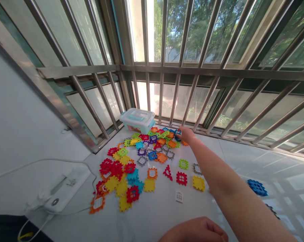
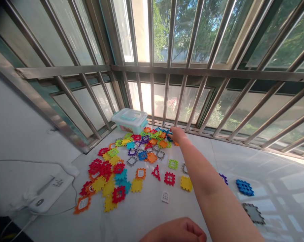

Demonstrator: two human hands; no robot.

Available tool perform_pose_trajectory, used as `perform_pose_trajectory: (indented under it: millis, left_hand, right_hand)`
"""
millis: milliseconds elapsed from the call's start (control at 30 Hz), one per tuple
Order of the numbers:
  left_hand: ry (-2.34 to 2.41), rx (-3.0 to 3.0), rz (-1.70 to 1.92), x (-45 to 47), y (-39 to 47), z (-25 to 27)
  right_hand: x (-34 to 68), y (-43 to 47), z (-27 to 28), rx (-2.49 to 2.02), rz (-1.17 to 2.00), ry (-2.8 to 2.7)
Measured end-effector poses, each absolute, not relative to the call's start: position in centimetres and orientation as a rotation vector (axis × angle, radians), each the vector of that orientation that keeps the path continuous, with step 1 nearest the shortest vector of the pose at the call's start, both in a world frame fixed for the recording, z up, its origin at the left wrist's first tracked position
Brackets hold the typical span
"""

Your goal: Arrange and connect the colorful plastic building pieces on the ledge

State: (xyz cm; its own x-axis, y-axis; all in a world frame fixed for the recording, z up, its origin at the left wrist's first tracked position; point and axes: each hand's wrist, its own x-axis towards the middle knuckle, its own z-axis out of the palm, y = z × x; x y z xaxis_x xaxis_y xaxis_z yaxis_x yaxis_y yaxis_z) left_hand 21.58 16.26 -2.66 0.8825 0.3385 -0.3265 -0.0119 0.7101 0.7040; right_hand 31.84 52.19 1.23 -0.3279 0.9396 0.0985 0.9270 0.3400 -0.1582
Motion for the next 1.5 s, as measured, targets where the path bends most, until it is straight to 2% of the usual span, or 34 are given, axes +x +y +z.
perform_pose_trajectory:
  millis: [167, 333, 533, 667, 900, 1133, 1500]
  left_hand:
    - [0.357, 0.705, 0.248, 21.6, 15.8, -2.4]
    - [0.254, 0.666, 0.167, 22.1, 15.5, -2.6]
    - [0.016, 0.930, -0.308, 21.9, 15.6, -2.4]
    - [-0.018, 0.973, -0.437, 21.9, 15.5, -1.9]
    - [0.055, 0.957, -0.366, 21.7, 15.1, -0.9]
    - [0.088, 0.969, -0.324, 21.7, 15.0, -0.9]
    - [0.119, 0.963, -0.321, 21.9, 14.9, -1.9]
  right_hand:
    - [32.8, 48.6, 3.9, -1.525, 0.000, -2.452]
    - [35.5, 37.9, 5.3, -1.236, 0.051, -2.399]
    - [38.9, 20.8, 0.8, -1.324, 0.196, -2.347]
    - [39.5, 15.1, -3.4, -1.360, 0.151, -2.291]
    - [39.0, 13.7, -4.4, -1.462, 0.091, -2.106]
    - [39.2, 13.4, -4.5, -1.460, -0.012, -2.191]
    - [38.9, 13.6, -5.5, -1.550, 0.106, -2.100]
